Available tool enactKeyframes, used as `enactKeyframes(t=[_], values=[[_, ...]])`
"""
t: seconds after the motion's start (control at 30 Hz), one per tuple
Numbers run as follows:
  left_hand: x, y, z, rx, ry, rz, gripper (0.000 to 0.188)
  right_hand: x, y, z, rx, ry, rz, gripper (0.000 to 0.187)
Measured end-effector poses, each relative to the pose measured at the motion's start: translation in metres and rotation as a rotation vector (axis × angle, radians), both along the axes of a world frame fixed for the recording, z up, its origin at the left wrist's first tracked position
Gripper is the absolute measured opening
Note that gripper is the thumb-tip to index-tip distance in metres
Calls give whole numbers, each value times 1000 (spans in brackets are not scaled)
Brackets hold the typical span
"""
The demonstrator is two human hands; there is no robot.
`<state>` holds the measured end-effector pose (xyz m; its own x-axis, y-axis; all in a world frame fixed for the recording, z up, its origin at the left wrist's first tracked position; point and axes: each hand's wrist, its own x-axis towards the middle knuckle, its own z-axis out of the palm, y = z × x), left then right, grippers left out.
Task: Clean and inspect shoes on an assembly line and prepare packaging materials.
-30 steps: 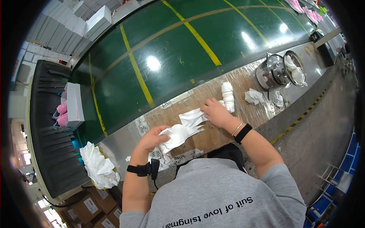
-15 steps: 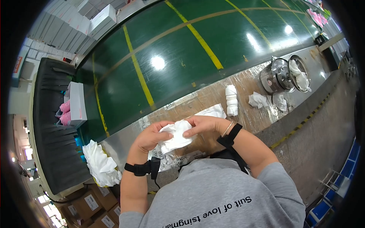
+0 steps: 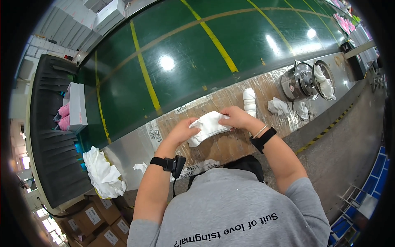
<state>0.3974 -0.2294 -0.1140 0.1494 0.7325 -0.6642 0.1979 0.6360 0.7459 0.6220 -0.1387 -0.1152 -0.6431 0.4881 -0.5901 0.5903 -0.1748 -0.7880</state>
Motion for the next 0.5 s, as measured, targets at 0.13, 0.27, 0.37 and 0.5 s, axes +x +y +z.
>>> enactKeyframes(t=[0.13, 0.27, 0.37, 0.5], values=[[-2, 0, -9, 51, 110, -64, 38, -1, -9, -15, 208, -36, -21, 31], [-7, -3, -14, 121, 199, -84, 37, -2, -16, -31, 567, 13, 14, 30], [-10, -5, -13, 147, 270, -125, 38, -5, -24, -29, 511, -14, -13, 32], [-24, -9, -17, 192, 287, -197, 39, -9, -39, -40, 522, 29, -76, 35]])
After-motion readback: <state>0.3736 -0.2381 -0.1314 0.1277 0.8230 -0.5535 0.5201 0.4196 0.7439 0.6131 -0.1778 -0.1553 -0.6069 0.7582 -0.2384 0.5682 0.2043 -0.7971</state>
